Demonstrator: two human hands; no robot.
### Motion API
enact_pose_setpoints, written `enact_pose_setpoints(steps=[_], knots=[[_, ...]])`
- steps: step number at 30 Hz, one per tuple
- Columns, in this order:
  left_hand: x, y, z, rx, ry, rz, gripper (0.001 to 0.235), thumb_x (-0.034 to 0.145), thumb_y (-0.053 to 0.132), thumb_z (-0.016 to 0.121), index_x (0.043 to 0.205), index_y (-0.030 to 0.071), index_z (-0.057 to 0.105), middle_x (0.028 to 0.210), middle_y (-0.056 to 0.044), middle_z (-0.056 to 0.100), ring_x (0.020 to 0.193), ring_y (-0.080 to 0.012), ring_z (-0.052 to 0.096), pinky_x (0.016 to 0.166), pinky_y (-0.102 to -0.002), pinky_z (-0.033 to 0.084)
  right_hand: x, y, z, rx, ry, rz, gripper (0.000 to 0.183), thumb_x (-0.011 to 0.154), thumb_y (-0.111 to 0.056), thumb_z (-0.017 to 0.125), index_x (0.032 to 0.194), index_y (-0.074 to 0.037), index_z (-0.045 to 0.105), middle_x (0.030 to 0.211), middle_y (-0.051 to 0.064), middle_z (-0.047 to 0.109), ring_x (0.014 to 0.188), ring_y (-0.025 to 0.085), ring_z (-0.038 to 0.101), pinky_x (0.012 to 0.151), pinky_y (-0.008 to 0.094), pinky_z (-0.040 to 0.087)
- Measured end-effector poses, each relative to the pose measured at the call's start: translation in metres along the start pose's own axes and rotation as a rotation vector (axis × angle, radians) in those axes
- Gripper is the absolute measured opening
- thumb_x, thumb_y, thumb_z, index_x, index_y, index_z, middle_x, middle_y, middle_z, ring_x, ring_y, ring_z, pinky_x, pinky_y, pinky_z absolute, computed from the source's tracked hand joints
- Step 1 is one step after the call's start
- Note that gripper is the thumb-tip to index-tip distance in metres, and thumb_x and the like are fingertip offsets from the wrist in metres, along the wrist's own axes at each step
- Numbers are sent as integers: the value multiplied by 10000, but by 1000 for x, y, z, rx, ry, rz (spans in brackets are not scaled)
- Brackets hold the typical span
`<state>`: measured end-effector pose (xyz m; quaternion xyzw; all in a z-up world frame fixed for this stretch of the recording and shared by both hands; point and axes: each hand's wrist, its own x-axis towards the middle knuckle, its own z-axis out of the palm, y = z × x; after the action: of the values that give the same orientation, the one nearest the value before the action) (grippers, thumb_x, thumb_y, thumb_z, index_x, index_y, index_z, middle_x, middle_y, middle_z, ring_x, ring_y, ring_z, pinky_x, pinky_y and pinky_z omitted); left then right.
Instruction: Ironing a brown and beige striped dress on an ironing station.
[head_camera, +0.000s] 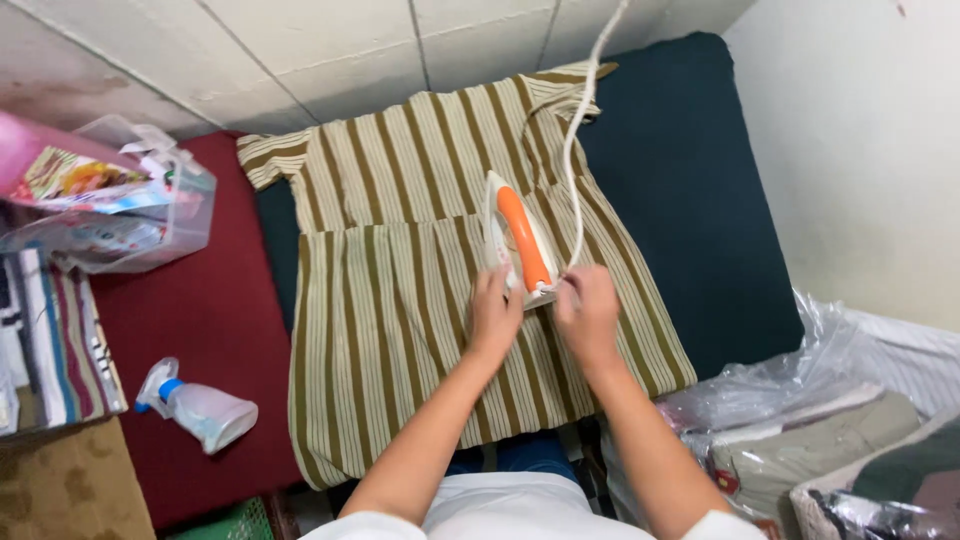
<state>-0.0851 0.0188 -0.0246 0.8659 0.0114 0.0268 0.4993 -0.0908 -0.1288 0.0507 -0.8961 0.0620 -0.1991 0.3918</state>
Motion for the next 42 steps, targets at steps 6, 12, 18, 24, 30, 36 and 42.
enact_pose_setpoints(steps=[6, 12, 18, 24, 30, 36, 42], knots=[[-140, -10, -59, 219, -504, 268, 110, 837, 95, 640, 934, 45, 653, 942, -156, 607, 949, -383, 578, 835, -518, 464, 59, -16, 78, -153, -175, -317, 507, 820, -91, 709, 1287, 5, 536, 1185, 275, 624, 994, 473, 600, 833, 532, 517], [-201, -47, -67, 457, -720, 420, 564, 767, 3, 628, 1328, 47, 592, 1028, -117, 571, 970, -321, 554, 790, -455, 478, 52, -5, 87, -133, -524, 355, 612, 956, -386, 610, 1507, -196, 420, 1193, 237, 675, 1069, 473, 633, 887, 544, 500], [-204, -65, -66, 312, -749, 434, 451, 816, -34, 604, 1261, 40, 601, 1034, -124, 588, 987, -326, 593, 777, -457, 503, -30, -25, 28, -223, -457, 304, 534, 977, -385, 577, 1477, -218, 489, 1254, 216, 687, 1066, 455, 670, 870, 531, 543], [-199, -71, -76, 204, -773, 417, 342, 796, -54, 594, 1131, 12, 619, 992, -146, 606, 922, -339, 656, 723, -457, 543, -105, -8, -21, -380, -515, 384, 576, 941, -351, 639, 1481, -226, 483, 1034, 222, 739, 911, 452, 713, 768, 525, 569], [-210, -84, -61, 223, -834, 392, 227, 855, 6, 597, 1078, 0, 635, 1002, -163, 610, 752, -360, 693, 626, -489, 567, -103, -37, 6, -265, -561, 199, 614, 879, -280, 713, 1452, -221, 502, 1030, 210, 743, 882, 419, 736, 743, 495, 587], [-204, -78, -73, 197, -829, 359, 283, 892, 33, 584, 1164, -3, 655, 1028, -174, 617, 678, -371, 683, 577, -503, 560, -52, -55, 77, -300, -590, 189, 566, 930, -263, 665, 1465, -196, 496, 1076, 233, 726, 902, 433, 722, 755, 514, 573], [-200, -85, -111, 107, -695, 284, 347, 850, 12, 589, 1184, 31, 680, 1017, -155, 645, 832, -362, 679, 688, -479, 562, 38, -24, 154, -378, -464, 120, 555, 993, -336, 613, 1501, -183, 449, 1008, 267, 723, 884, 488, 694, 764, 592, 537]])
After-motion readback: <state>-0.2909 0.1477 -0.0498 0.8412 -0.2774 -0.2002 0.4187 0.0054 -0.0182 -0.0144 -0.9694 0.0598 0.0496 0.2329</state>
